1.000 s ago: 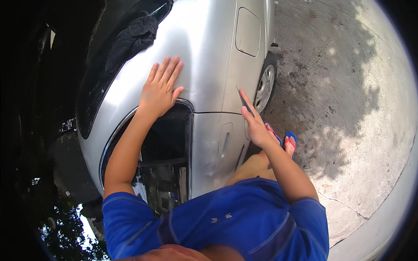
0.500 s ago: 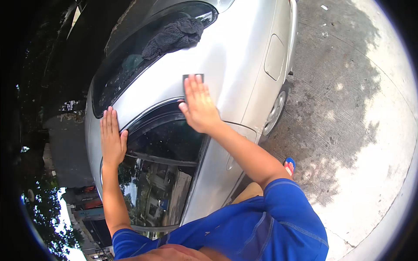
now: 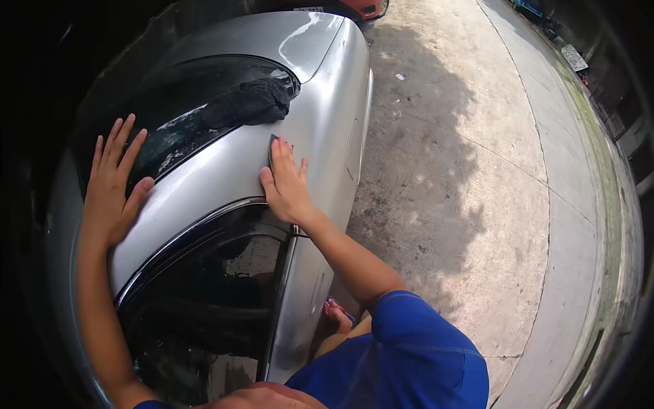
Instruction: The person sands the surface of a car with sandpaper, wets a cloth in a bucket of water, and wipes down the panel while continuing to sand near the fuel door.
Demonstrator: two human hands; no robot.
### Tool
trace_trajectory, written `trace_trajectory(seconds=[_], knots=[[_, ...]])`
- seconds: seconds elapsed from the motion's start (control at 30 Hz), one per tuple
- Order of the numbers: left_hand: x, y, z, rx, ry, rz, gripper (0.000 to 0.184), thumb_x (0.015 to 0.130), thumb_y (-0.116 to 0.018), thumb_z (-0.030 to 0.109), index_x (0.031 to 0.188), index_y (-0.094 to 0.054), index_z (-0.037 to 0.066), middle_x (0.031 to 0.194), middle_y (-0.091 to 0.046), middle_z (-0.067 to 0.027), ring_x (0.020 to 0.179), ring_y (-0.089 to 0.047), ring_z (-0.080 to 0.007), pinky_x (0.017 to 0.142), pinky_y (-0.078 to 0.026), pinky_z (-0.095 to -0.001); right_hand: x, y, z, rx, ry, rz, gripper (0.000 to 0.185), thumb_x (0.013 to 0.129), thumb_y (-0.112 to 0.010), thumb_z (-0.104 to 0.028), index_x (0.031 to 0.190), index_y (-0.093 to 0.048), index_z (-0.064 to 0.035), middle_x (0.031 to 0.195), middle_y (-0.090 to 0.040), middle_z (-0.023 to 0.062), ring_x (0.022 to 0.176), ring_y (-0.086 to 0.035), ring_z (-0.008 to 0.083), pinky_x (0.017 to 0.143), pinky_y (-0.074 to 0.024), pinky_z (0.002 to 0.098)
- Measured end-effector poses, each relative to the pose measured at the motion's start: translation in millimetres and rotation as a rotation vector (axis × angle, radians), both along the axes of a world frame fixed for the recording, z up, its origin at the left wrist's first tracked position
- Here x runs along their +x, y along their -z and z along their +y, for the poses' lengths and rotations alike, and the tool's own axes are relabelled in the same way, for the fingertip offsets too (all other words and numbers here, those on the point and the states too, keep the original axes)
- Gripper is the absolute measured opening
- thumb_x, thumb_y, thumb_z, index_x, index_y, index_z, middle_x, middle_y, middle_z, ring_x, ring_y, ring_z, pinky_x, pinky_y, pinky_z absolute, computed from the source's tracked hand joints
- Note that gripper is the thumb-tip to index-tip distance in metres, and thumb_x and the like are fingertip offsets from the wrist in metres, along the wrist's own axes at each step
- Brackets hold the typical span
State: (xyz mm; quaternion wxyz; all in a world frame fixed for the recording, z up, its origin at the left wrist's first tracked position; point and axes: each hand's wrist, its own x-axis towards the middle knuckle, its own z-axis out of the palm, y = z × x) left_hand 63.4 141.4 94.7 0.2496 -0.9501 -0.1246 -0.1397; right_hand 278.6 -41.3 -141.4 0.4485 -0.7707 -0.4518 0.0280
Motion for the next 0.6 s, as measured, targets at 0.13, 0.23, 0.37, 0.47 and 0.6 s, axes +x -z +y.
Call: trace_trajectory(seconds=[0.13,0.23,0.37,0.47,0.6], knots=[[41.0,-6.1,40.6,0.100,0.170,-0.167,0.039,0.111,-0.060,0.038,0.133,-0.067,0.008,0.173,-0.045,-0.0074,0.165,-0.032,-0.0296,0.137,-0.021,-0.0536,-100.1,-59.0,5.9,0.135,-0.327,-0.273,0.076,0.115,-0.040,-0.041,0.174,-0.017,0.0029,0.182,-0.016,0.0238,0.171,-0.009,0.0402,0.133,-0.0004,0.0638],[55.7,-16.1,56.6,0.178,0.245,-0.287,0.024,0.111,-0.062,0.029,0.109,-0.068,0.006,0.167,-0.053,-0.0080,0.163,-0.037,-0.0293,0.136,-0.025,-0.0537,-63.0,-47.0,-1.1,0.074,-0.195,-0.234,0.076,0.116,-0.039,-0.040,0.174,-0.017,0.0034,0.183,-0.016,0.0236,0.170,-0.011,0.0412,0.133,-0.0007,0.0641],[41.4,-8.2,67.4,0.146,0.239,-0.348,0.025,0.109,-0.066,0.028,0.103,-0.067,0.004,0.157,-0.061,-0.0111,0.158,-0.044,-0.0324,0.133,-0.030,-0.0537,-28.7,-4.4,-4.6,0.010,-0.089,-0.134,0.077,0.114,-0.042,-0.039,0.174,-0.015,0.0016,0.183,-0.014,0.0230,0.170,-0.010,0.0424,0.132,-0.0003,0.0654],[47.9,-12.4,66.9,0.289,0.289,-0.413,0.031,0.087,-0.085,0.028,0.097,-0.072,0.002,0.138,-0.063,-0.0221,0.137,-0.057,-0.0427,0.119,-0.043,-0.0539,-117.3,-73.4,4.8,0.104,-0.433,-0.329,0.078,0.113,-0.046,-0.042,0.172,-0.024,0.0027,0.183,-0.016,0.0220,0.169,-0.014,0.0427,0.133,-0.0045,0.0652],[33.0,-10.3,52.4,0.035,0.178,-0.446,0.030,0.092,-0.082,0.029,0.084,-0.069,0.003,0.139,-0.065,-0.0236,0.138,-0.056,-0.0431,0.119,-0.041,-0.0557,-110.5,-64.6,3.0,0.104,-0.378,-0.334,0.074,0.114,-0.044,-0.041,0.174,-0.023,-0.0021,0.181,-0.022,0.0219,0.170,-0.014,0.0408,0.133,-0.0017,0.0647]])
